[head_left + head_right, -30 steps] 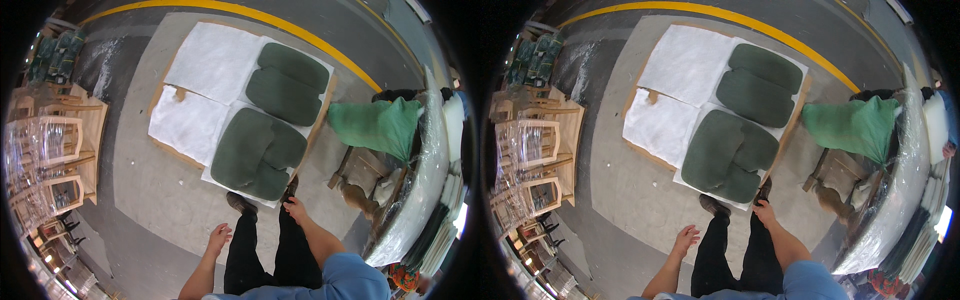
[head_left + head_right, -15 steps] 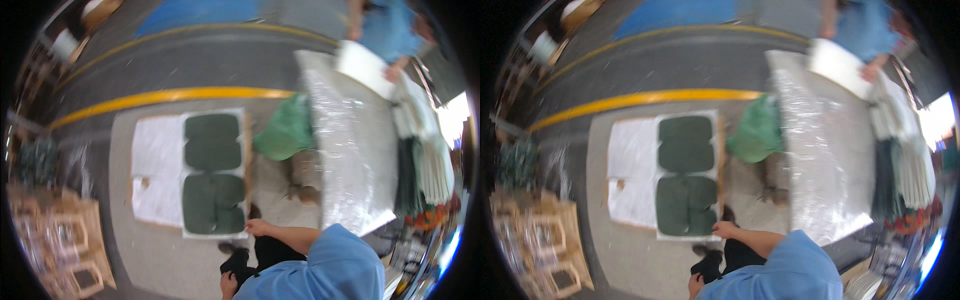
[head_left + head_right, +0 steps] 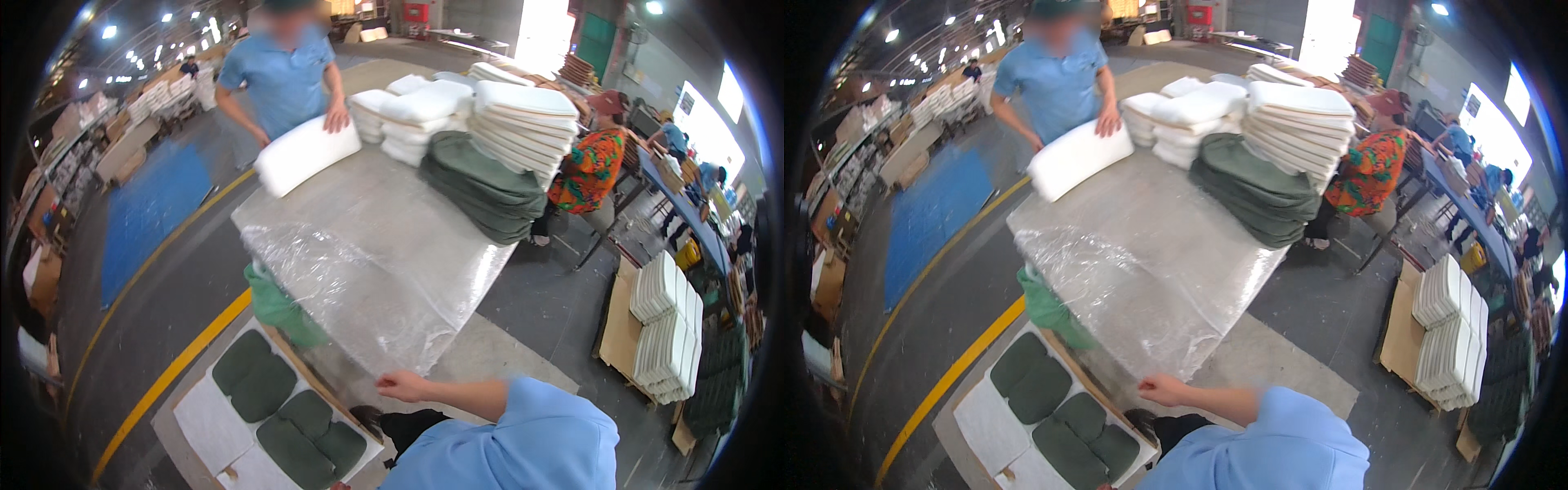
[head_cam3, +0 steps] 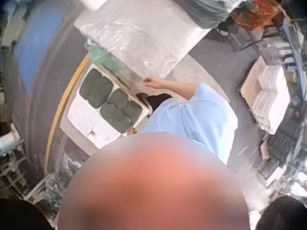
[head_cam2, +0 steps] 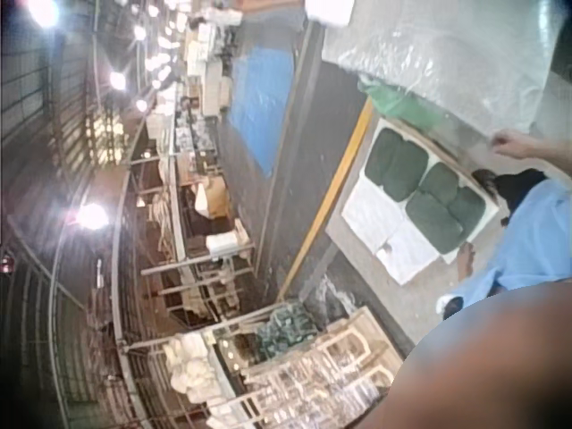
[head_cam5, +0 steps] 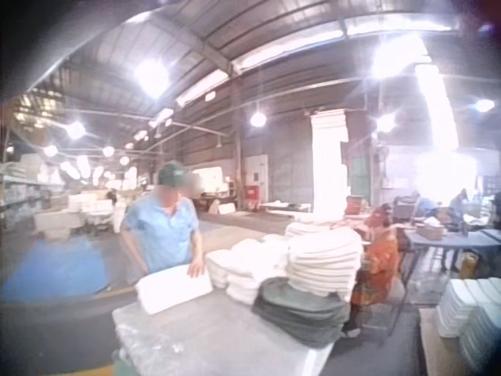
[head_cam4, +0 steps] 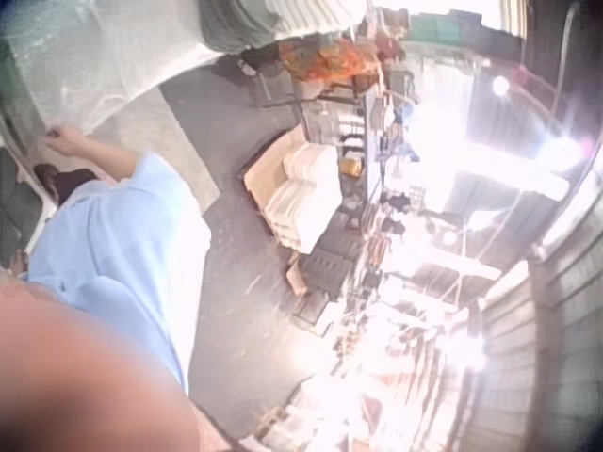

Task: The person inserts white foam inserts into green fabric covers, pulls the fabric over the foam, and places the finished cushions on a stack. The person repeats this process for multiple cushions.

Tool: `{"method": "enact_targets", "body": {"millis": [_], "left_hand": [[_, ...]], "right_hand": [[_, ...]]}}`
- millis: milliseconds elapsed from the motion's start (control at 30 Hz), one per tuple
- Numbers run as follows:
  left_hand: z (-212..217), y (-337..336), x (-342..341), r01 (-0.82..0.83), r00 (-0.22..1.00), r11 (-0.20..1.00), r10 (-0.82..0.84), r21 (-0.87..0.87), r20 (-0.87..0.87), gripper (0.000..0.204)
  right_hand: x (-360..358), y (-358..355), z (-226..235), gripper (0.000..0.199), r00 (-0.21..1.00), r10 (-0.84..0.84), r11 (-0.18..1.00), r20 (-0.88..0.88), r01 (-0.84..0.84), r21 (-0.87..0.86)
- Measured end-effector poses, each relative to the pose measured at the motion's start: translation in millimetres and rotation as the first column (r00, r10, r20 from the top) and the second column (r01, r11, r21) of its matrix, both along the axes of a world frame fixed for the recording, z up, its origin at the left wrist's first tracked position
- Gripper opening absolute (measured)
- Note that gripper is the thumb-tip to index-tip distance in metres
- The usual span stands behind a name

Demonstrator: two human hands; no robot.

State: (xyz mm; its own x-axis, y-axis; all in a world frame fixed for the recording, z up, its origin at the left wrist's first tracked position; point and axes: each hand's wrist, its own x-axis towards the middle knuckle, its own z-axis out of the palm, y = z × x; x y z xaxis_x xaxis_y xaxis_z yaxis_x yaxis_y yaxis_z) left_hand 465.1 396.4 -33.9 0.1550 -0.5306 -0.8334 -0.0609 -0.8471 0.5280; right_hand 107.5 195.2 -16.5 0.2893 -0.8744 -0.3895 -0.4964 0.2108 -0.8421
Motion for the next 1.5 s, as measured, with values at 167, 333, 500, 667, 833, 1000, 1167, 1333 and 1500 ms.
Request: {"method": "enact_targets", "body": {"millis": [167,333,500,667,833,1000,1167,1333,1500], "left_hand": [[4,-32,-59,0.179,0.984,0.979,-0.179,0.103,-0.008,0.048],[17,-117,-179,0.348,0.934,0.929,-0.355,-0.123,-0.038,0.049],[38,-211,-311,0.399,0.890,0.875,-0.442,-0.275,-0.113,0.050],[63,-310,-454,0.376,0.863,0.848,-0.467,-0.374,-0.193,0.051],[78,-388,-556,0.299,0.883,0.867,-0.410,-0.400,-0.230,0.051],[89,-443,-639,0.229,0.896,0.889,-0.352,-0.397,-0.271,0.052],[89,-474,-672,0.162,0.926,0.913,-0.271,-0.375,-0.261,0.053],[91,-485,-675,0.116,0.946,0.928,-0.212,-0.353,-0.247,0.054],[93,-478,-658,0.090,0.962,0.939,-0.169,-0.333,-0.216,0.056]], "right_hand": [[-117,88,27,0.032,0.934,-0.352,0.844,0.069,0.284,0.455],[-222,66,52,0.034,0.685,-0.684,0.710,0.250,0.548,0.442],[-314,-21,102,0.034,0.423,-0.741,0.657,0.521,0.615,0.436],[-434,-142,153,0.028,0.285,-0.614,0.703,0.736,0.621,0.346],[-528,-286,203,0.030,0.133,-0.535,0.667,0.834,0.673,0.321],[-609,-419,233,0.056,-0.060,-0.624,0.447,0.779,0.791,0.418],[-653,-504,238,0.077,-0.328,-0.616,0.257,0.716,0.775,0.577],[-664,-537,250,0.068,-0.445,-0.451,0.296,0.774,0.743,0.600],[-677,-539,289,0.063,-0.581,-0.450,0.126,0.678,0.711,0.692]]}}
